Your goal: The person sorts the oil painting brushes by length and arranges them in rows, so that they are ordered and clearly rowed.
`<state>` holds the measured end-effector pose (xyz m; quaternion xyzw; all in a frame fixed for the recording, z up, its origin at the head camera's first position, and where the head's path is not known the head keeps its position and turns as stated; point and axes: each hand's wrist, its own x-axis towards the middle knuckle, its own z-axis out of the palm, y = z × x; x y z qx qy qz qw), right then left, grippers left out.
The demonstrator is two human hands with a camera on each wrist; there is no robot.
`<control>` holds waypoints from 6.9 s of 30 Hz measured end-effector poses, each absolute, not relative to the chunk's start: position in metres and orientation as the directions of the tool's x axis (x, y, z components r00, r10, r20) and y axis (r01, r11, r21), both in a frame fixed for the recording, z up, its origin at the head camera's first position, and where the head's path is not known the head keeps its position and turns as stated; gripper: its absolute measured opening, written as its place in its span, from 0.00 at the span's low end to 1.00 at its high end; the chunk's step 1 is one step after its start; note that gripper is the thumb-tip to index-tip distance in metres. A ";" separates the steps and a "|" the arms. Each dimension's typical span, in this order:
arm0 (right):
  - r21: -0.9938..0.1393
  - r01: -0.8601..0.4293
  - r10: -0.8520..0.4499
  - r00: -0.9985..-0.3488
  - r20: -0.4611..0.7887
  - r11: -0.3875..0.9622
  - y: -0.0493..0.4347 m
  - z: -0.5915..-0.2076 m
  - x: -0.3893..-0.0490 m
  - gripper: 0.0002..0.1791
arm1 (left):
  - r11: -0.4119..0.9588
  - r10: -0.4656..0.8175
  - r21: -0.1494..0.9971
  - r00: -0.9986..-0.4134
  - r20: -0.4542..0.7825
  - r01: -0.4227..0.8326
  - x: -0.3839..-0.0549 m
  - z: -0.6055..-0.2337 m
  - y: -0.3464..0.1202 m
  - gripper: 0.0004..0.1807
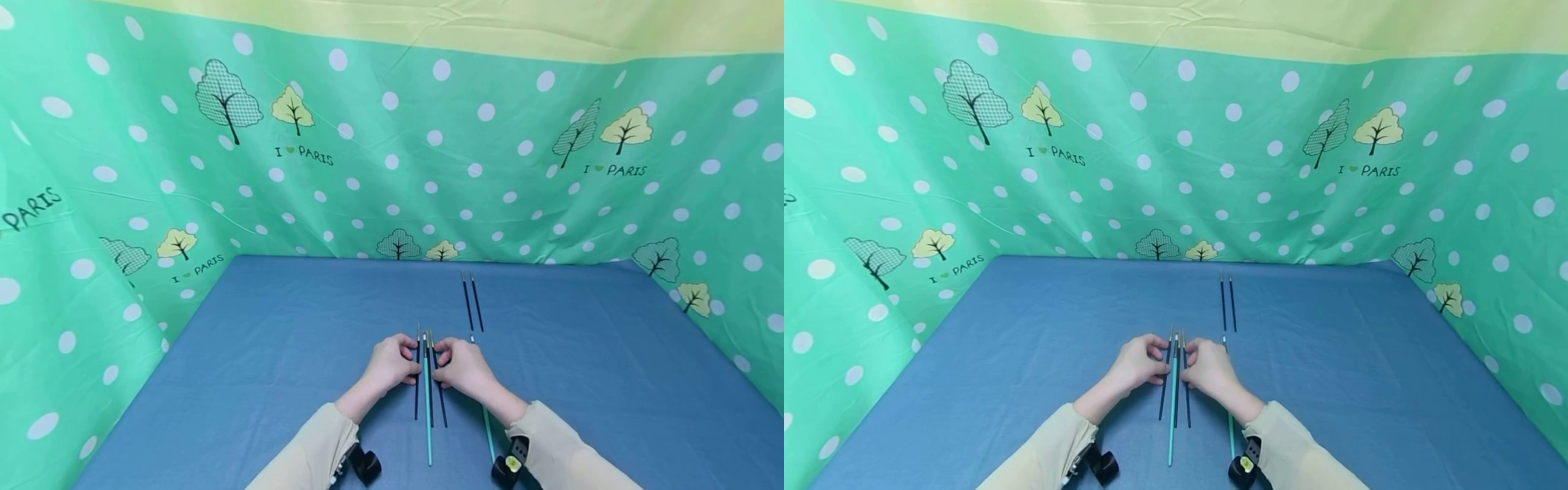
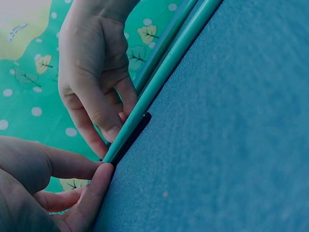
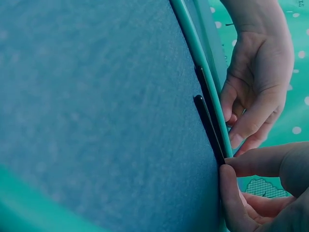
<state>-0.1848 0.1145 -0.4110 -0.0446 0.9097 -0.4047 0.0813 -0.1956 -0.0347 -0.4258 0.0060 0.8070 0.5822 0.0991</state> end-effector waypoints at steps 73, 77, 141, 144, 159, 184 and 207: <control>-0.748 0.143 0.046 -0.988 -0.149 0.648 0.192 -0.389 -0.276 0.20 | 0.338 0.133 0.936 -0.980 -0.148 -0.096 -0.194 -0.428 -0.036 0.19; -0.738 0.137 0.067 -0.990 -0.124 0.660 0.198 -0.392 -0.282 0.20 | 0.339 0.134 0.936 -0.980 -0.148 -0.096 -0.195 -0.429 -0.035 0.19; -0.695 0.137 0.184 -0.983 -0.007 0.706 0.207 -0.406 -0.300 0.14 | 0.348 0.154 0.933 -0.977 -0.150 -0.089 -0.197 -0.428 -0.035 0.19; -0.690 0.117 0.160 -0.987 -0.002 0.714 0.207 -0.403 -0.295 0.14 | 0.346 0.153 0.934 -0.977 -0.151 -0.091 -0.197 -0.427 -0.036 0.19; -0.705 0.042 0.031 -0.999 -0.028 0.708 0.186 -0.394 -0.257 0.15 | 0.344 0.145 0.933 -0.976 -0.160 -0.102 -0.196 -0.427 -0.036 0.19; -0.779 0.031 -0.106 -0.987 -0.124 0.627 0.126 -0.408 -0.204 0.15 | 0.350 0.134 0.930 -0.977 -0.167 -0.111 -0.196 -0.428 -0.035 0.18; -0.783 0.007 -0.150 -0.980 -0.128 0.622 0.111 -0.415 -0.187 0.18 | 0.336 0.145 0.937 -0.977 -0.154 -0.097 -0.195 -0.429 -0.037 0.19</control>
